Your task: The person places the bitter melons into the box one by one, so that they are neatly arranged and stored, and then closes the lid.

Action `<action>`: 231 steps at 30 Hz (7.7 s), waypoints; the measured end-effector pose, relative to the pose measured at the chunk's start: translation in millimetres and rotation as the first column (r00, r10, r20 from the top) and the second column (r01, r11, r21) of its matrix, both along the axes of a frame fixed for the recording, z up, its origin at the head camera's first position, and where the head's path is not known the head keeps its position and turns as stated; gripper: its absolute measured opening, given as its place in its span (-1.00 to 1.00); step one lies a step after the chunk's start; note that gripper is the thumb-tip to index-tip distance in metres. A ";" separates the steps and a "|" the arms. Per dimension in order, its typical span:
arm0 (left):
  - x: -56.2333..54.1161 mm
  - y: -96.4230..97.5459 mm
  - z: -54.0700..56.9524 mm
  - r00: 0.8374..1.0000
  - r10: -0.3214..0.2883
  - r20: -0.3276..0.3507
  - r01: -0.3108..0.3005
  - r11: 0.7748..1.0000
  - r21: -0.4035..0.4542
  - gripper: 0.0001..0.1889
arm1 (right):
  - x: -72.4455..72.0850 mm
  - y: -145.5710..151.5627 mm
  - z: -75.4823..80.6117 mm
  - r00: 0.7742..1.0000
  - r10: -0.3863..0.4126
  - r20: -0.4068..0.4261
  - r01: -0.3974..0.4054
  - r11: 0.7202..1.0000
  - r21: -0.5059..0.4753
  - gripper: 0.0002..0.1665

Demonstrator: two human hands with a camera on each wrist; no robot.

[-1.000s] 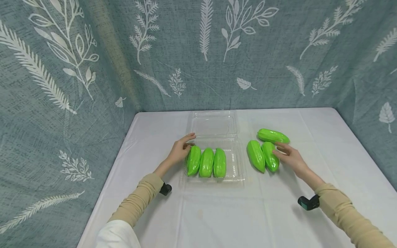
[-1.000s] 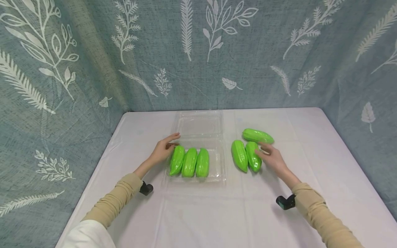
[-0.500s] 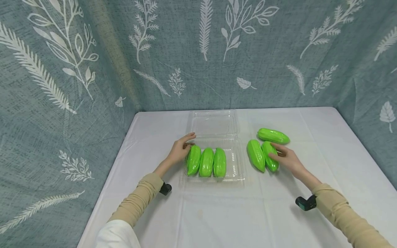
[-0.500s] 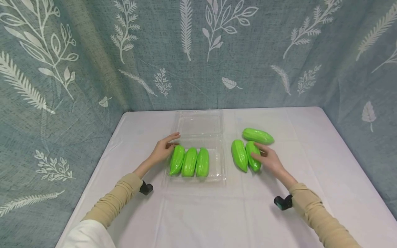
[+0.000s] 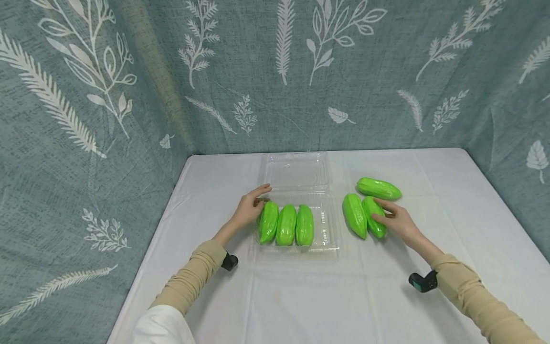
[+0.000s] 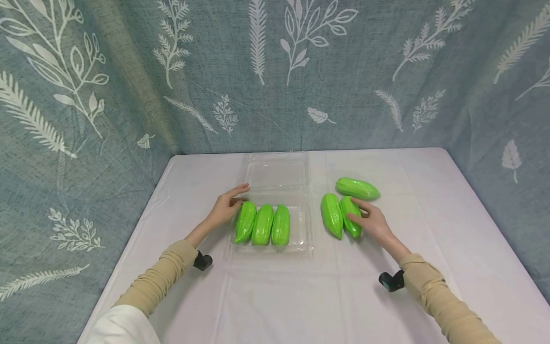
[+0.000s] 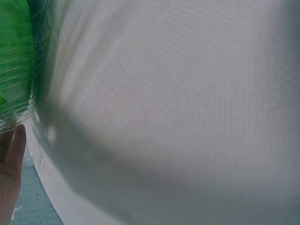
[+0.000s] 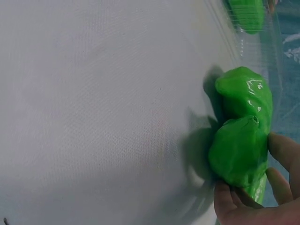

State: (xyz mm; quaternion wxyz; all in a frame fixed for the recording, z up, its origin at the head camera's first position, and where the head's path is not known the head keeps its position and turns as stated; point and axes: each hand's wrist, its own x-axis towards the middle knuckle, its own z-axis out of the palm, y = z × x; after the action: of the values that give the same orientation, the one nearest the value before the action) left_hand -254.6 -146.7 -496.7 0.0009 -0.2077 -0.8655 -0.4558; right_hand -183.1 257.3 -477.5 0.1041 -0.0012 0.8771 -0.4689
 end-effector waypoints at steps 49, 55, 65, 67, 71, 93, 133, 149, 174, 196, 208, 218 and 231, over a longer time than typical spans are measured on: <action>-1.4 1.3 1.2 1.000 -0.010 -0.006 0.010 1.000 0.010 -0.53 | -0.4 4.0 -2.6 0.999 -0.037 -0.016 0.037 0.999 -0.021 -0.22; -2.3 0.8 1.2 1.000 -0.014 -0.004 0.014 1.000 0.012 -0.53 | -2.0 4.5 3.9 0.998 -0.054 -0.026 0.054 0.999 -0.009 -0.21; -4.2 0.0 0.5 1.000 -0.008 -0.009 0.008 1.000 0.006 -0.53 | -6.4 9.8 17.0 0.995 -0.093 -0.023 0.093 0.996 -0.006 -0.18; -4.5 0.2 0.9 1.000 -0.008 -0.006 0.008 1.000 0.007 -0.53 | -6.7 11.1 19.5 0.995 -0.099 -0.026 0.099 0.995 -0.007 -0.18; -4.2 0.7 2.0 1.000 -0.010 -0.004 0.010 1.000 0.011 -0.53 | -8.1 13.9 22.9 0.993 -0.112 -0.036 0.112 0.994 -0.006 -0.17; -2.8 0.7 5.5 1.000 -0.014 0.012 0.013 1.000 0.015 -0.53 | -15.3 27.9 44.7 0.984 -0.167 -0.067 0.163 0.985 -0.052 -0.15; -2.3 2.0 5.2 1.000 -0.002 0.000 0.002 1.000 0.004 -0.53 | -22.3 11.9 47.5 0.979 -0.196 -0.060 0.186 0.973 -0.133 -0.18; -2.0 1.2 3.8 0.999 -0.018 -0.035 0.019 1.000 0.015 -0.52 | -21.9 -8.6 53.2 0.985 -0.164 -0.060 0.153 0.975 -0.162 -0.20; -1.3 0.8 5.0 1.000 -0.010 -0.021 0.010 1.000 0.014 -0.53 | -17.6 -41.1 58.6 0.991 -0.128 -0.029 0.117 0.965 -0.234 -0.24; 0.5 1.6 6.8 1.000 -0.006 -0.008 0.006 1.000 0.004 -0.53 | -5.1 -85.9 54.3 0.996 -0.082 0.032 0.088 0.956 -0.279 -0.29; 0.4 1.2 6.3 1.000 -0.006 0.002 0.006 1.000 0.002 -0.53 | -2.4 -103.6 44.9 0.998 -0.067 0.010 0.067 0.961 -0.267 -0.30; 0.5 1.1 5.6 1.000 -0.004 0.009 0.004 1.000 0.011 -0.52 | 1.4 -115.0 39.0 0.997 -0.049 -0.066 0.035 0.980 -0.195 -0.31; 0.3 0.8 4.9 1.000 -0.009 0.015 0.009 1.000 0.018 -0.52 | 10.0 -127.4 31.8 0.981 -0.007 -0.193 -0.006 0.998 -0.065 -0.32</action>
State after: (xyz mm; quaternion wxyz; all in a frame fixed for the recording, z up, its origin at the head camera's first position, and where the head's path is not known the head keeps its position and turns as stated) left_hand -254.3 -145.9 -491.8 -0.0057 -0.2083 -0.8604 -0.4651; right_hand -173.0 129.9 -445.6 0.0182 -0.0499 0.8672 -0.4951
